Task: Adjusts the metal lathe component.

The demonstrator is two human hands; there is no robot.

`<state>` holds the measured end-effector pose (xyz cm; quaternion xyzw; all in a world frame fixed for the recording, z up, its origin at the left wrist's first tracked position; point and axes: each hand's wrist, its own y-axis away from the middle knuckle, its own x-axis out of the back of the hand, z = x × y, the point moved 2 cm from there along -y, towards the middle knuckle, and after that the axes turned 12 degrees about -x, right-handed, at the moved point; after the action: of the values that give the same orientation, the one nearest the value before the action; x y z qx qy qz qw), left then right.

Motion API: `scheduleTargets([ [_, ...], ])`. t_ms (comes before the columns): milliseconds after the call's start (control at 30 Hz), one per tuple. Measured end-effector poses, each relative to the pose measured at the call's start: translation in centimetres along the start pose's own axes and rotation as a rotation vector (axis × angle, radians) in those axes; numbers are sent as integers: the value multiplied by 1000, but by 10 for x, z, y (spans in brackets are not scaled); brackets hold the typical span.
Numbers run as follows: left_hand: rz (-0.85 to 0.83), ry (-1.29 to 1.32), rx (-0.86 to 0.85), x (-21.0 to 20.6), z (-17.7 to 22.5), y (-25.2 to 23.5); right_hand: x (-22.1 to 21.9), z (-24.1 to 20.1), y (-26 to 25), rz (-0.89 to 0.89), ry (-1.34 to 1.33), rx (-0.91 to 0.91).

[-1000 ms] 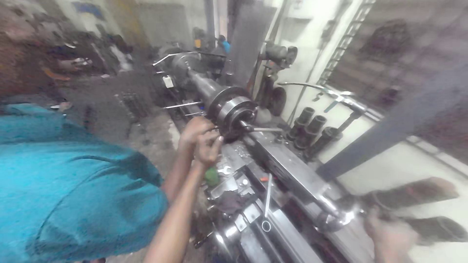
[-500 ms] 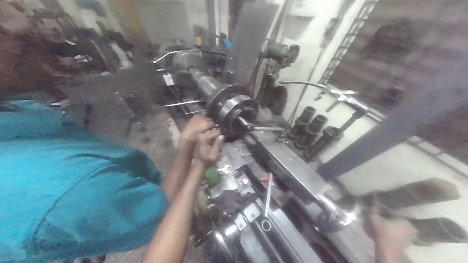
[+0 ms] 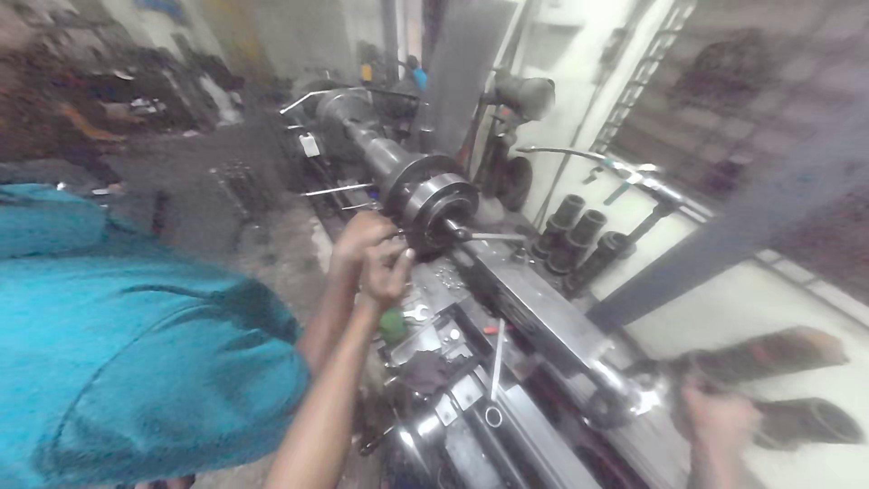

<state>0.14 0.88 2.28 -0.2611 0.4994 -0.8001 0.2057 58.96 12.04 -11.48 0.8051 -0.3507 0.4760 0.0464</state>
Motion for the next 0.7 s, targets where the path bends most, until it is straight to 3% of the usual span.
scheduleTargets([
  [167, -54, -6, 104, 1, -2, 5, -9, 6, -7, -74, 39, -7],
  [300, 3, 66, 12, 0, -8, 2, -5, -6, 0, -89, 26, -38],
  [433, -21, 7, 50, -1, -5, 2, 7, -13, 7, -174, -6, -64],
  [700, 0, -14, -40, 1, -4, -1, -9, -11, 9, -253, 35, -159],
])
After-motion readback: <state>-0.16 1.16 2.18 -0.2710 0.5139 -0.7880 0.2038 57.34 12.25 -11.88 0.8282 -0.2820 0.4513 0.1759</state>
